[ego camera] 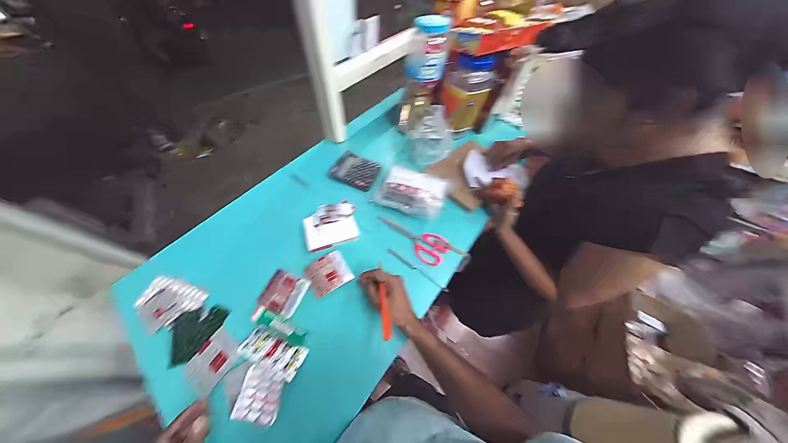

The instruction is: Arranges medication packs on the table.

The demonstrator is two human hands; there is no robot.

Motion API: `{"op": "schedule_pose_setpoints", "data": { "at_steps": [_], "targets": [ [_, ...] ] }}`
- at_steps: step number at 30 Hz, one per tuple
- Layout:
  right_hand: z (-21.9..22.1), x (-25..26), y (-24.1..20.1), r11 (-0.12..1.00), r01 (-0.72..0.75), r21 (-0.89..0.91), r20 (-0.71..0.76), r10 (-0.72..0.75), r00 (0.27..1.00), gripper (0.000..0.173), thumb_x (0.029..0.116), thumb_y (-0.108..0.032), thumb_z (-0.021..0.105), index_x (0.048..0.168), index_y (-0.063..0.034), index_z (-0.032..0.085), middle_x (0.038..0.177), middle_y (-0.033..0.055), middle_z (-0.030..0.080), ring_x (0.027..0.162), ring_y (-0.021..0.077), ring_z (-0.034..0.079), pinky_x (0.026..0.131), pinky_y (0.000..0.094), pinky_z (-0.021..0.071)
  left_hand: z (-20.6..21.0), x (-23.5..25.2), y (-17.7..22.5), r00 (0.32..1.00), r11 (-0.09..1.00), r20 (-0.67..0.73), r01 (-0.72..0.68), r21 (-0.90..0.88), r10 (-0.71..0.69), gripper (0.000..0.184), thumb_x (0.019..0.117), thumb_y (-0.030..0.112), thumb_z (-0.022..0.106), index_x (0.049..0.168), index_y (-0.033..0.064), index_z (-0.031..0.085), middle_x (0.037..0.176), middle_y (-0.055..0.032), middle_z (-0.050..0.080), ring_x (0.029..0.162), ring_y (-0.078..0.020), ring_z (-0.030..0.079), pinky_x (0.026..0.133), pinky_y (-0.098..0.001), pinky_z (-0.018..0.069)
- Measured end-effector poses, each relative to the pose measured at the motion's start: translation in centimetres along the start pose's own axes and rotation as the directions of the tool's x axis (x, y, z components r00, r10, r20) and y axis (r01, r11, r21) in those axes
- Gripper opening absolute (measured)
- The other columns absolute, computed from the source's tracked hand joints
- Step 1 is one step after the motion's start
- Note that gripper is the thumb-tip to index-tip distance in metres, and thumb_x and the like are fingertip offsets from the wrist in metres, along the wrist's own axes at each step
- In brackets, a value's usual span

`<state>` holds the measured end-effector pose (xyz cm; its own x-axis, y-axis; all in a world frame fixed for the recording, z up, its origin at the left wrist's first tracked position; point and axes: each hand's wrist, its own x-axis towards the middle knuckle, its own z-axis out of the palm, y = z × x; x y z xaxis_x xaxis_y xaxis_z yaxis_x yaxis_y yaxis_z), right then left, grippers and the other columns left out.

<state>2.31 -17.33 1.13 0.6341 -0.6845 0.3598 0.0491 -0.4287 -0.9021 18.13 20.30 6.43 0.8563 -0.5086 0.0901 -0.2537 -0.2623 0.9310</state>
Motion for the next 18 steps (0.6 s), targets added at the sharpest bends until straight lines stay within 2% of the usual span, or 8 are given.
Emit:
{"op": "schedule_pose_setpoints", "data": {
  "at_steps": [1,3,5,6,8,11,15,18],
  "targets": [
    [0.4,-0.3,-0.3,1.0,0.017,-0.014,0.026,-0.017,1.0,0.02,0.0963,-0.004,0.057,0.105,0.0031,0.073,0.094,0.0094,0.075,0.083,0.0103,0.07,0.079,0.0284,0.0592,-0.3,-0.7,0.1,0.999,1.0,-0.049,0.007,0.018,-0.006,0.036,0.0993,0.008,0.06,0.127,-0.0145,0.057,0.119,-0.0142,0.069,0.103,-0.0089,0.068,0.091,-0.0315,0.0586],
    [1.4,-0.5,-0.3,0.997,0.069,-0.037,0.1,-0.066,0.993,0.021,0.0972,-0.007,0.057,0.107,0.0045,0.072,0.099,0.0105,0.076,0.088,0.0109,0.072,0.083,0.0293,0.0602,-1.2,-1.9,0.0,0.979,0.998,-0.199,0.043,0.053,-0.032,0.034,0.0961,0.01,0.062,0.124,-0.0105,0.063,0.116,-0.0155,0.072,0.1,-0.0131,0.071,0.087,-0.0322,0.0607],
    [1.3,0.2,-0.1,0.996,0.087,-0.037,0.11,-0.082,0.991,0.023,0.0964,-0.008,0.057,0.107,0.0067,0.071,0.096,0.0106,0.075,0.082,0.0076,0.07,0.077,0.0258,0.0583,-1.7,-1.4,-0.2,0.961,0.999,-0.275,0.042,0.012,-0.037,0.03,0.0969,0.01,0.063,0.122,-0.0065,0.066,0.113,-0.0138,0.073,0.098,-0.0161,0.072,0.085,-0.0331,0.0611],
    [1.1,0.3,-0.1,0.997,0.074,-0.023,0.099,-0.072,0.992,0.022,0.0961,-0.008,0.057,0.106,0.0059,0.07,0.093,0.0072,0.074,0.079,0.0019,0.067,0.074,0.02,0.0562,-1.9,-1.1,-0.3,0.953,0.999,-0.302,0.031,-0.015,-0.035,0.028,0.0966,0.009,0.062,0.12,-0.0054,0.067,0.111,-0.0117,0.073,0.096,-0.0149,0.071,0.083,-0.0313,0.0608],
    [0.9,0.1,-0.2,0.998,0.059,0.0,0.092,-0.059,0.994,0.022,0.0952,-0.008,0.056,0.105,0.0066,0.07,0.091,0.0058,0.074,0.077,-0.002,0.065,0.072,0.016,0.0545,-2.5,-0.9,-0.6,0.936,0.998,-0.35,0.019,-0.054,-0.037,0.026,0.097,0.006,0.061,0.119,-0.0055,0.067,0.108,-0.0105,0.074,0.094,-0.0137,0.071,0.082,-0.0295,0.0603],
    [1.2,0.0,-0.3,0.997,0.072,0.007,0.108,-0.072,0.992,0.023,0.0948,-0.008,0.056,0.105,0.0068,0.07,0.09,0.0038,0.074,0.076,-0.0048,0.065,0.072,0.0129,0.0535,-4.4,0.3,-1.0,0.903,1.0,-0.429,0.015,0.011,-0.009,0.025,0.0978,0.006,0.062,0.119,-0.0065,0.066,0.105,-0.0114,0.074,0.093,-0.0121,0.072,0.083,-0.0292,0.0604],
    [1.5,0.0,-0.4,0.996,0.09,-0.013,0.133,-0.088,0.987,0.023,0.0939,-0.009,0.056,0.104,0.0066,0.069,0.087,0.0026,0.072,0.073,-0.0055,0.062,0.069,0.0122,0.0515,-7.2,6.3,-1.1,0.909,0.974,-0.415,0.134,0.184,-0.047,0.032,0.1002,0.015,0.063,0.124,-0.0051,0.065,0.116,-0.0183,0.071,0.106,-0.0235,0.07,0.095,-0.0416,0.0562],
    [1.7,0.2,-0.6,0.994,0.097,-0.049,0.137,-0.09,0.987,0.024,0.0944,-0.009,0.055,0.105,0.0076,0.069,0.088,0.005,0.073,0.073,-0.0048,0.062,0.068,0.0124,0.0513,-8.3,13.3,-1.3,0.948,0.936,-0.31,0.168,0.31,-0.068,0.036,0.1025,0.02,0.062,0.134,0.0014,0.061,0.132,-0.0182,0.065,0.118,-0.0319,0.065,0.101,-0.0526,0.0523]
  ]
}}
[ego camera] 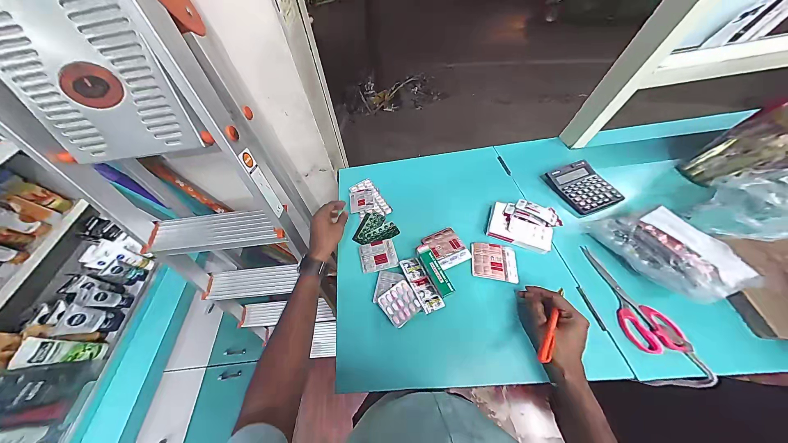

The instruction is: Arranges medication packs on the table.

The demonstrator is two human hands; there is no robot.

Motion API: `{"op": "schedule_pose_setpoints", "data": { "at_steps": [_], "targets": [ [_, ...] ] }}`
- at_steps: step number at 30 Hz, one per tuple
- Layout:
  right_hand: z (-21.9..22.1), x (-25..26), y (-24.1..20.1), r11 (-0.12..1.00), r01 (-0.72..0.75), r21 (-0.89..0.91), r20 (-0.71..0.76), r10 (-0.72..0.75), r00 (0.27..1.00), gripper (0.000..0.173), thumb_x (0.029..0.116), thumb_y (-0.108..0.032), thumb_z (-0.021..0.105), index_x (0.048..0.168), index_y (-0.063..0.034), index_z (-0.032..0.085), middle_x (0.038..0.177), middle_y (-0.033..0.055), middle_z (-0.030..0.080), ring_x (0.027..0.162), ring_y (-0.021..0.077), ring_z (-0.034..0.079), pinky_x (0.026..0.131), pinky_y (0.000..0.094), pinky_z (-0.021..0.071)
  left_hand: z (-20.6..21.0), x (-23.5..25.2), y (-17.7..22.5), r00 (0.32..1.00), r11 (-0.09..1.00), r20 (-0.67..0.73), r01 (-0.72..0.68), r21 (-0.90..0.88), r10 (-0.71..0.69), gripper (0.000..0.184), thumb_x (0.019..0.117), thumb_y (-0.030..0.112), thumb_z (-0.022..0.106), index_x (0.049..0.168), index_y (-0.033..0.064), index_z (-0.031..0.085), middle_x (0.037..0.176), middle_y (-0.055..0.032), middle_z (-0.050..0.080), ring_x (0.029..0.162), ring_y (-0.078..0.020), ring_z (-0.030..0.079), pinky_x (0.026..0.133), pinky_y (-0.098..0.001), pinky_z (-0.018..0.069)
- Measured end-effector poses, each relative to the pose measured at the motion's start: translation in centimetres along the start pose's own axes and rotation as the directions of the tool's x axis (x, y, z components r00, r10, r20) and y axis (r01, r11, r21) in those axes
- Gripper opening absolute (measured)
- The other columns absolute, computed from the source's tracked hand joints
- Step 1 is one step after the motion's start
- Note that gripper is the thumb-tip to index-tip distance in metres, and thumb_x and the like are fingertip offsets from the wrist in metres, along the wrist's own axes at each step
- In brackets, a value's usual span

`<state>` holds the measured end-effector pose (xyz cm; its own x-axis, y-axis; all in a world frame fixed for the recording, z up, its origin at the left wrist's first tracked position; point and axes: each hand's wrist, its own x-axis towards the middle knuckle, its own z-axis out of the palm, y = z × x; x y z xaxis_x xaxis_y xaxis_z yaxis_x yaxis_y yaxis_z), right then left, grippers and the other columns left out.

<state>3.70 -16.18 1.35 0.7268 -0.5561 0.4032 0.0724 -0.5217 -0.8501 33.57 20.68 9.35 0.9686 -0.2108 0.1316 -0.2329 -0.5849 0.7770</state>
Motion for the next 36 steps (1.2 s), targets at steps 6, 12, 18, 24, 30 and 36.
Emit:
{"op": "schedule_pose_setpoints", "data": {
  "at_steps": [6,12,18,24,30,36],
  "targets": [
    [-0.4,-0.1,0.3,0.999,-0.021,0.024,-0.035,0.022,0.999,0.022,0.0958,-0.006,0.056,0.107,0.0082,0.069,0.091,0.0051,0.074,0.079,-0.0021,0.066,0.074,0.0153,0.0549,2.7,6.0,1.2,0.995,0.996,0.071,-0.08,0.05,0.076,0.045,0.0981,0.015,0.064,0.141,0.0028,0.057,0.144,-0.0218,0.056,0.133,-0.0375,0.054,0.112,-0.0534,0.0424],
    [-0.5,-0.5,0.3,0.998,-0.011,0.065,-0.068,0.015,0.998,0.02,0.0963,-0.003,0.056,0.107,0.009,0.067,0.093,0.0033,0.074,0.078,-0.0016,0.065,0.073,0.0158,0.0544,2.1,-4.1,1.6,0.979,0.985,0.112,-0.169,-0.032,0.172,0.041,0.1015,0.025,0.064,0.138,0.0056,0.06,0.141,-0.0168,0.06,0.125,-0.0328,0.061,0.1,-0.0543,0.051],
    [3.0,-3.1,-5.7,0.993,0.113,-0.026,0.119,-0.109,0.987,0.024,0.0965,-0.015,0.062,0.105,0.0045,0.073,0.101,0.0112,0.075,0.092,0.0102,0.071,0.083,0.0287,0.0594,2.8,-14.7,-1.5,0.994,0.996,0.076,-0.077,-0.034,0.079,0.036,0.0965,0.007,0.056,0.131,0.0026,0.064,0.129,-0.0171,0.066,0.118,-0.0304,0.064,0.095,-0.0479,0.0548],
    [14.0,-3.6,-10.9,0.819,0.548,-0.169,0.712,-0.283,0.642,0.05,0.1003,-0.059,0.051,0.139,-0.029,0.063,0.149,0.0023,0.058,0.145,0.0326,0.044,0.113,0.0652,0.0314,4.3,-16.0,-1.9,0.995,0.995,0.014,-0.097,0.017,0.097,0.039,0.0948,0.006,0.054,0.133,0.0036,0.063,0.128,-0.0145,0.067,0.118,-0.0295,0.063,0.094,-0.0461,0.0532],
    [13.5,-4.8,-9.7,0.792,0.569,-0.224,0.744,-0.238,0.624,0.045,0.099,-0.059,0.054,0.124,-0.0249,0.071,0.138,0.0004,0.066,0.139,0.0319,0.05,0.113,0.0681,0.0286,3.9,-15.3,-2.0,0.997,0.996,-0.052,-0.061,0.059,0.065,0.038,0.0969,0.008,0.055,0.134,0.0019,0.061,0.13,-0.02,0.065,0.12,-0.0352,0.061,0.098,-0.0497,0.0516],
    [12.8,-4.4,-10.1,0.815,0.551,-0.178,0.637,-0.331,0.696,0.034,0.1017,-0.046,0.056,0.104,-0.0186,0.075,0.117,0.0005,0.074,0.119,0.024,0.064,0.107,0.0532,0.0399,4.0,-13.0,-2.0,1.0,0.996,0.009,-0.03,0.086,0.029,0.041,0.0968,0.006,0.057,0.138,0.0041,0.059,0.134,-0.0205,0.062,0.124,-0.0381,0.059,0.101,-0.0527,0.0497]
  ]
}}
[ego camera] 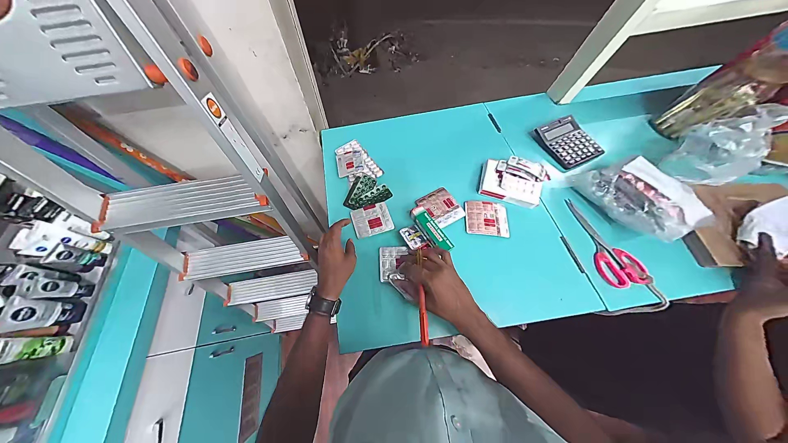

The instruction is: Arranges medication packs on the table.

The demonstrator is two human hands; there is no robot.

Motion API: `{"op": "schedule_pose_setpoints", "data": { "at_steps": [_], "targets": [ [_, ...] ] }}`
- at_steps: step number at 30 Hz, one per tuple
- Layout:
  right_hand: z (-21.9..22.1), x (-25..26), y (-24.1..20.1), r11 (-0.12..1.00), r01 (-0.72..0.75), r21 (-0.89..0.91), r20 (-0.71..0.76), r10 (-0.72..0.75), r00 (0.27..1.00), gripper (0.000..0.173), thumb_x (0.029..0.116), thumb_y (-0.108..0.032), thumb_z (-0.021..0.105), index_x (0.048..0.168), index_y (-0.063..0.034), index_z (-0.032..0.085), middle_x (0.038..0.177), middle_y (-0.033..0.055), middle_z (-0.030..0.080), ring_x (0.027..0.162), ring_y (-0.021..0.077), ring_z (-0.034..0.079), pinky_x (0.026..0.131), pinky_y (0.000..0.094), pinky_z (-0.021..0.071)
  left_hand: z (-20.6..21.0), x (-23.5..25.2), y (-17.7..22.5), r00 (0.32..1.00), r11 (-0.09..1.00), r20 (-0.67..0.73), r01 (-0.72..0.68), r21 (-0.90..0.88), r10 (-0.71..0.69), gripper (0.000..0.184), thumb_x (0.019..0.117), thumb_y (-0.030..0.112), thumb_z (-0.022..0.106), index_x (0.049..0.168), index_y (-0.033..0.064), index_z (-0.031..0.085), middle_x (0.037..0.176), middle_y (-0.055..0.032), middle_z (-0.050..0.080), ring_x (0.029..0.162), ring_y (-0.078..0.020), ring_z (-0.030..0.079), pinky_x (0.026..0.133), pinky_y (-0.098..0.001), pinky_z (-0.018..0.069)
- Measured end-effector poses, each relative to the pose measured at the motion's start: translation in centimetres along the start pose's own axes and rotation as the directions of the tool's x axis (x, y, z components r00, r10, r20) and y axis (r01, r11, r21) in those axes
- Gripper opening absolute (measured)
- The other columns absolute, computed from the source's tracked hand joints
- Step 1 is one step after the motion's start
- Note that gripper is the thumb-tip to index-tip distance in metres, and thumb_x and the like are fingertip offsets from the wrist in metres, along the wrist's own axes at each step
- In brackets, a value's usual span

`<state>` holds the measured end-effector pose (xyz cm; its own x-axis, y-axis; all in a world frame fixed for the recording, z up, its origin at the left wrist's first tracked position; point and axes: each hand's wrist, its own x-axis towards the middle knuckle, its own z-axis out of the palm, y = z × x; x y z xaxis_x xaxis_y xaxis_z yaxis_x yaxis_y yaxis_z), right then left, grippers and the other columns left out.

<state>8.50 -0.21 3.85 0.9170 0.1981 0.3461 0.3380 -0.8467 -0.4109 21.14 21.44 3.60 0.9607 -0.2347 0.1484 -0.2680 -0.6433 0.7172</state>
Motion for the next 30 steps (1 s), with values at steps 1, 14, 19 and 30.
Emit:
{"op": "schedule_pose_setpoints", "data": {
  "at_steps": [1,14,19,30],
  "targets": [
    [-0.3,0.5,-0.1,1.0,-0.025,0.002,0.0,0.025,1.0,0.032,0.1011,-0.044,0.057,0.101,-0.018,0.075,0.114,0.0006,0.074,0.115,0.0238,0.065,0.105,0.0512,0.0422,-0.1,0.6,0.0,1.0,1.0,0.022,-0.005,0.008,0.005,0.043,0.0959,0.007,0.061,0.139,0.0047,0.058,0.137,-0.0197,0.061,0.126,-0.0388,0.057,0.104,-0.0543,0.0478],
    [0.2,6.2,-2.7,0.972,-0.066,-0.225,0.398,0.154,0.904,0.045,0.078,-0.03,0.079,0.117,-0.0107,0.066,0.121,0.0111,0.07,0.133,0.0374,0.053,0.114,0.07,0.0234,0.7,4.9,0.6,0.966,0.983,0.251,0.018,0.183,-0.064,0.091,0.0754,0.036,0.089,0.152,0.0135,0.046,0.145,-0.0116,0.058,0.137,-0.0393,0.047,0.114,-0.065,0.0314],
    [-0.9,6.1,-0.4,0.844,-0.193,0.5,-0.001,0.223,0.975,0.044,0.0759,-0.04,0.082,0.092,-0.0033,0.065,0.125,0.0148,0.069,0.125,0.0254,0.061,0.107,0.0441,0.0466,0.1,3.0,-0.1,0.992,0.984,0.121,-0.004,-0.176,0.026,0.089,0.0757,0.034,0.089,0.145,-0.0043,0.048,0.135,-0.0229,0.062,0.121,-0.0355,0.062,0.101,-0.0517,0.0514],
    [-2.8,5.7,-0.2,-0.221,0.068,0.973,0.082,0.605,0.792,0.041,0.108,-0.035,0.036,0.13,-0.003,0.05,0.11,0.0121,0.07,0.096,0.0229,0.07,0.082,0.0414,0.0609,1.2,-2.5,7.2,0.976,0.522,0.218,0.177,-0.834,0.017,0.052,0.1018,0.027,0.052,0.145,-0.0014,0.047,0.129,-0.0104,0.064,0.11,-0.0194,0.068,0.09,-0.0365,0.0595]
  ]
}}
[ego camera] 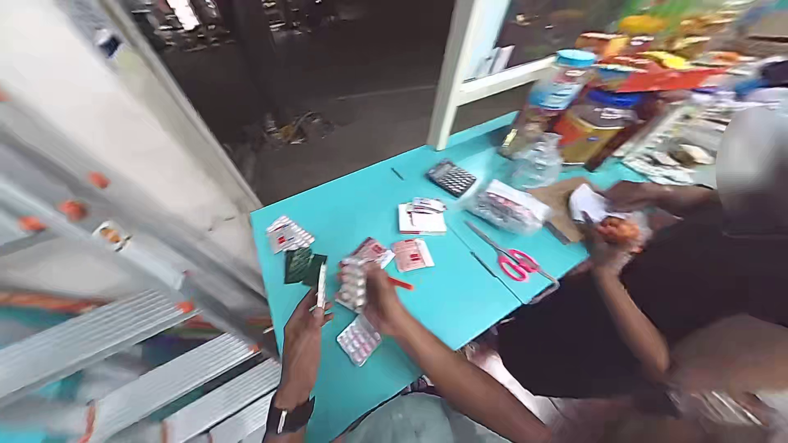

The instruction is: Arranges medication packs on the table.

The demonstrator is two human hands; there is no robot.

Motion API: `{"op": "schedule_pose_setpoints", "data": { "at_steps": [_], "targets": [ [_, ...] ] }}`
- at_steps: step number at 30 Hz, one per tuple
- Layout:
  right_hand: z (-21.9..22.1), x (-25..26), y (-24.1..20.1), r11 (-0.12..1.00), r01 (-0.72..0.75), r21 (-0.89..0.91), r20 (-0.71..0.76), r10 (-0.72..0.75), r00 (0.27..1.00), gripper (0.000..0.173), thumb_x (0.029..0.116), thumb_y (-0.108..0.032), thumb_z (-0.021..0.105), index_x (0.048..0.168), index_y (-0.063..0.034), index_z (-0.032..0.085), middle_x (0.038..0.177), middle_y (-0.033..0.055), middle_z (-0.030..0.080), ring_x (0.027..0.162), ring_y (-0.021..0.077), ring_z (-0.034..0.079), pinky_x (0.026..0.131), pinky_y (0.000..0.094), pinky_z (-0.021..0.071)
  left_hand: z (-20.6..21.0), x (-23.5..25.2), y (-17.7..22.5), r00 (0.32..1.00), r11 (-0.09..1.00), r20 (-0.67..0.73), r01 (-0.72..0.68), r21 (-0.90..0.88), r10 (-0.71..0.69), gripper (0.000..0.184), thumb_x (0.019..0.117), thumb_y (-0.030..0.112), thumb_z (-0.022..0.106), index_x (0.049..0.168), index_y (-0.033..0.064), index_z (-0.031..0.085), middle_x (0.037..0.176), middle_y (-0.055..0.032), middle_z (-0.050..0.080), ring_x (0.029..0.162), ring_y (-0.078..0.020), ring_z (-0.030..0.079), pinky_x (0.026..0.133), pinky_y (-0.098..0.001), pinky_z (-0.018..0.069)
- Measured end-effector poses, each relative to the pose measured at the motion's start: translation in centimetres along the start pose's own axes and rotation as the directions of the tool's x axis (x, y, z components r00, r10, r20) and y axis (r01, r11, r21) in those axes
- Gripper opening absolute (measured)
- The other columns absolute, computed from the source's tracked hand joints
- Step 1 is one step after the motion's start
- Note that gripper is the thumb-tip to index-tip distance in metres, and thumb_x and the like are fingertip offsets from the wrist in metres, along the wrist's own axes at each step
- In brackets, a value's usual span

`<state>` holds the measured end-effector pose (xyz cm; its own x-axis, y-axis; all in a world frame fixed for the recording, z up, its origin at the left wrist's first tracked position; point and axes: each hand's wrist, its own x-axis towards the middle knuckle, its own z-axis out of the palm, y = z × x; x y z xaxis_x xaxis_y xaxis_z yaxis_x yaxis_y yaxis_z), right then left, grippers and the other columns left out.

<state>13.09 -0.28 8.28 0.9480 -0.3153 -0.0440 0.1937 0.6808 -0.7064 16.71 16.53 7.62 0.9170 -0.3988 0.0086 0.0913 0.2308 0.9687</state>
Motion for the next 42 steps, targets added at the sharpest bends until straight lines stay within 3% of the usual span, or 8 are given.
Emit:
{"op": "schedule_pose_setpoints", "data": {
  "at_steps": [2,6,13,18,25,32,36,42],
  "targets": [
    [1.4,-0.9,1.2,1.0,0.023,-0.012,-0.031,-0.023,0.999,0.031,0.1064,-0.029,0.047,0.123,-0.0034,0.048,0.105,0.0091,0.067,0.094,0.0174,0.068,0.083,0.0368,0.0587,1.9,-0.7,-0.8,0.987,0.961,-0.019,-0.149,0.235,0.157,0.068,0.087,0.032,0.075,0.143,-0.0007,0.055,0.14,-0.0137,0.056,0.122,-0.0198,0.061,0.095,-0.0335,0.0577],
    [2.5,-2.7,0.4,0.996,0.084,-0.02,-0.01,-0.084,0.996,0.049,0.0859,-0.011,0.077,0.123,-0.0009,0.046,0.109,0.0102,0.066,0.099,0.0165,0.068,0.089,0.0363,0.0585,4.6,-1.7,-3.1,0.878,0.757,-0.047,-0.383,0.529,0.477,0.062,0.0727,0.017,0.079,0.128,-0.0078,0.064,0.132,-0.0205,0.051,0.12,-0.0146,0.056,0.092,-0.0218,0.0544],
    [-2.4,-4.9,-3.5,0.933,0.184,-0.308,-0.162,-0.242,0.957,0.041,0.0818,0.004,0.076,0.116,0.0017,0.053,0.104,0.0121,0.07,0.097,0.0194,0.071,0.087,0.0387,0.0607,3.9,-3.8,-2.2,0.902,0.71,0.159,-0.416,0.568,0.401,0.065,0.0854,0.046,0.077,0.137,0.0085,0.064,0.147,-0.0179,0.047,0.123,-0.0142,0.058,0.091,-0.0248,0.0575],
    [-12.6,-2.8,-11.2,0.492,0.16,-0.856,-0.246,-0.659,0.711,0.05,0.076,-0.006,0.085,0.109,0.0051,0.05,0.098,0.0139,0.065,0.091,0.0168,0.068,0.082,0.0347,0.0594,-0.3,-4.9,-2.3,0.939,0.743,0.149,-0.338,0.577,0.311,0.036,0.092,0.026,0.071,0.12,0.0027,0.072,0.134,-0.016,0.061,0.115,-0.0134,0.064,0.087,-0.0249,0.0589],
    [-20.4,2.1,-16.2,0.354,-0.327,-0.876,-0.478,-0.545,0.689,0.062,0.0719,-0.01,0.088,0.117,0.0019,0.047,0.095,0.0238,0.061,0.086,0.0366,0.062,0.075,0.056,0.051,-0.5,-4.3,-2.7,0.946,0.756,0.139,-0.318,0.573,0.293,0.031,0.0926,0.022,0.068,0.117,0.0021,0.073,0.128,-0.0125,0.066,0.111,-0.0135,0.067,0.084,-0.0253,0.06],
    [-17.9,2.0,-15.6,-0.122,-0.313,-0.942,-0.158,-0.661,0.733,0.052,0.0824,-0.03,0.085,0.11,0.0069,0.06,0.115,0.0314,0.062,0.11,0.0504,0.06,0.09,0.0645,0.0488,-0.2,-2.9,-2.6,0.937,0.682,0.13,-0.327,0.654,0.325,0.031,0.0939,0.025,0.067,0.116,0.0046,0.074,0.124,-0.0113,0.069,0.111,-0.0163,0.067,0.087,-0.0304,0.0587],
    [-14.3,2.9,-13.8,-0.061,0.114,-0.992,0.125,-0.2,0.972,0.053,0.0805,-0.036,0.086,0.114,0.0024,0.069,0.11,0.021,0.069,0.104,0.0351,0.066,0.092,0.0552,0.0526,3.9,5.0,-0.5,0.956,0.515,0.225,-0.29,0.807,0.186,0.038,0.1,0.027,0.062,0.13,0.0044,0.068,0.129,-0.0178,0.067,0.12,-0.034,0.063,0.102,-0.0536,0.0504],
    [-13.2,6.2,-11.8,-0.391,0.145,-0.909,0.048,0.248,0.968,0.063,0.0741,-0.044,0.087,0.12,-0.0062,0.064,0.131,0.0162,0.063,0.132,0.0389,0.052,0.102,0.066,0.0406,12.1,15.7,-0.6,0.925,0.055,0.123,-0.11,0.992,-0.361,0.094,0.0808,0.049,0.08,0.156,0.0086,0.04,0.148,-0.022,0.051,0.138,-0.043,0.045,0.108,-0.064,0.0376]
  ]
}}
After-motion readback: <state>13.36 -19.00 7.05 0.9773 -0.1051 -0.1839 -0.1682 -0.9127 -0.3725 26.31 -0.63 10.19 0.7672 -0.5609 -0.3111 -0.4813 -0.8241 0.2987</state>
